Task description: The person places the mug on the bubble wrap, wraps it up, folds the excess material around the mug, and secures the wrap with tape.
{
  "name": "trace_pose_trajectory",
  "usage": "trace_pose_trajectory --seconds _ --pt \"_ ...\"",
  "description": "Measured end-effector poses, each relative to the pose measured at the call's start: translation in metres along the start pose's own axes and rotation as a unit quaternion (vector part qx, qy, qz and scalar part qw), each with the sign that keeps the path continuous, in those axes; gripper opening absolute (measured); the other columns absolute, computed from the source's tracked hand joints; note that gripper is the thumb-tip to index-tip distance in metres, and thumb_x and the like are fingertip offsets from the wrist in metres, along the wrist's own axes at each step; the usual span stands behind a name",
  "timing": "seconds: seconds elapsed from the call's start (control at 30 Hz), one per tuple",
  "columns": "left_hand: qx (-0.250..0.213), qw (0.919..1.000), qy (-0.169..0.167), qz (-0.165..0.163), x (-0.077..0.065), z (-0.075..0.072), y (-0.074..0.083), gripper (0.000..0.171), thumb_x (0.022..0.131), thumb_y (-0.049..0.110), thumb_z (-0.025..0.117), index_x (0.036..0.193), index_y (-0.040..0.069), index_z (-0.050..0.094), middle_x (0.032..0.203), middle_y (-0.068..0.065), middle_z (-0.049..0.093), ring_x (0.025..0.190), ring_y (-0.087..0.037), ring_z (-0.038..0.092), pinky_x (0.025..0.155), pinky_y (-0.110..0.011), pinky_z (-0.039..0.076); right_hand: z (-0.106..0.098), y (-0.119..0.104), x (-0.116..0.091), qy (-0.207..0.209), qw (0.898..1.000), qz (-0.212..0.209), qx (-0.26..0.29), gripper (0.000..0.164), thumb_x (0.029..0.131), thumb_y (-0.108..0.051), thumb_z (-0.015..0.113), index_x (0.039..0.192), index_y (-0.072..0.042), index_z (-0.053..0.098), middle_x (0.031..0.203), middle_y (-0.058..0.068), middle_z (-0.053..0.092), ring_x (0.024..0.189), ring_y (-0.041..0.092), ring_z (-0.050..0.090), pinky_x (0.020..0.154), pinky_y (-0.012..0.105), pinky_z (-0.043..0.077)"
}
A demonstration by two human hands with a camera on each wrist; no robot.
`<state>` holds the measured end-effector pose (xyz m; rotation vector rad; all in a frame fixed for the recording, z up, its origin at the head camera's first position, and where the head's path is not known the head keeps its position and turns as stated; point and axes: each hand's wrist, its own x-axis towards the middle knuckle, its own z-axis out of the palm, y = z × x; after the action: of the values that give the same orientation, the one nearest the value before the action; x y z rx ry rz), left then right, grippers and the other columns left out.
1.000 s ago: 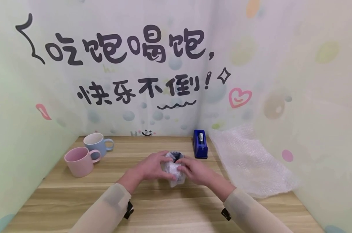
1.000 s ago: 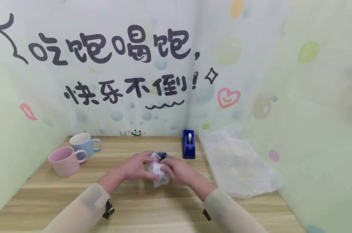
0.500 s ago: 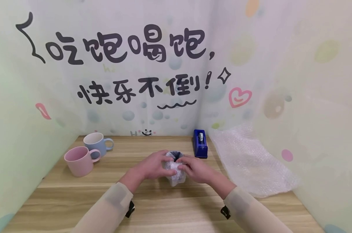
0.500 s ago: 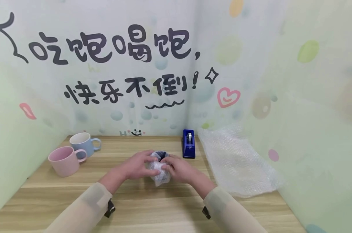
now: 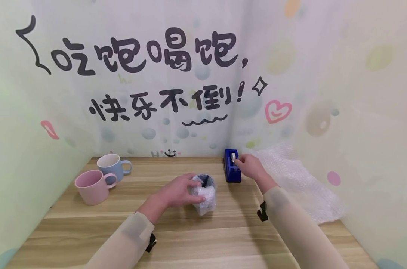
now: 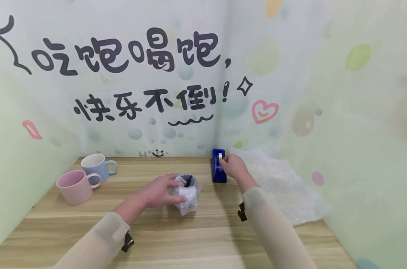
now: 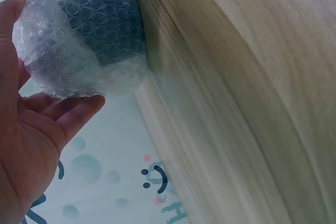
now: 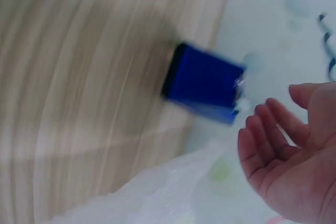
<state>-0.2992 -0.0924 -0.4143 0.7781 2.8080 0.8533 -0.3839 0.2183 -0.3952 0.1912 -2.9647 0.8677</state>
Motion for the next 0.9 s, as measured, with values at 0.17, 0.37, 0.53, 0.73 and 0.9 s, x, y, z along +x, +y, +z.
trace_pose_trajectory --seconds 0.17,0.37,0.53,0.73,0.9 --pt "0.0 1.0 -0.001 -0.002 0.0 0.0 0.002 0.069 0.094 0.054 0.082 0.147 0.013 0.071 0.172 -0.023 0.043 0.159 -0.046 0.043 0.131 -0.058 0.038 0.009 0.014 0.013 -0.028 0.998 0.056 0.005 0.056 0.111 -0.033 0.058 0.061 -0.017 0.038 0.059 -0.007 0.032 0.059 0.014 0.034 0.062 0.031 0.033" --pt "-0.001 1.0 0.005 -0.003 -0.001 0.001 -0.001 0.067 0.093 0.054 0.083 0.146 0.013 0.072 0.172 -0.022 0.044 0.158 -0.045 0.044 0.13 -0.058 0.04 0.021 0.012 0.013 -0.003 0.992 0.106 0.071 0.043 0.108 -0.032 0.062 0.072 -0.008 0.055 0.081 0.007 0.058 0.082 0.025 0.054 0.078 0.039 0.05" --pt "0.0 1.0 0.009 0.001 -0.001 0.0 -0.001 0.066 0.093 0.053 0.083 0.145 0.013 0.073 0.171 -0.023 0.045 0.158 -0.045 0.045 0.13 -0.058 0.04 0.023 0.007 0.017 0.012 0.98 0.122 0.155 0.037 0.11 -0.028 0.059 0.11 0.005 0.075 0.125 0.024 0.074 0.124 0.036 0.065 0.116 0.053 0.052" --pt "-0.002 1.0 0.008 0.001 -0.001 0.001 -0.003 0.067 0.093 0.054 0.082 0.145 0.013 0.073 0.172 -0.023 0.044 0.159 -0.045 0.044 0.13 -0.058 0.039 0.025 0.002 0.019 0.013 0.978 0.141 0.153 0.033 0.111 -0.026 0.06 0.085 -0.005 0.065 0.118 0.018 0.077 0.115 0.032 0.065 0.103 0.047 0.053" --pt "-0.006 0.9999 0.012 0.004 -0.001 0.002 -0.003 0.067 0.092 0.054 0.083 0.145 0.013 0.073 0.172 -0.023 0.044 0.158 -0.046 0.044 0.13 -0.058 0.039 0.021 0.0 0.02 0.005 0.974 0.15 0.171 0.027 0.112 -0.021 0.058 0.095 -0.001 0.066 0.134 0.025 0.074 0.131 0.04 0.068 0.116 0.05 0.051"
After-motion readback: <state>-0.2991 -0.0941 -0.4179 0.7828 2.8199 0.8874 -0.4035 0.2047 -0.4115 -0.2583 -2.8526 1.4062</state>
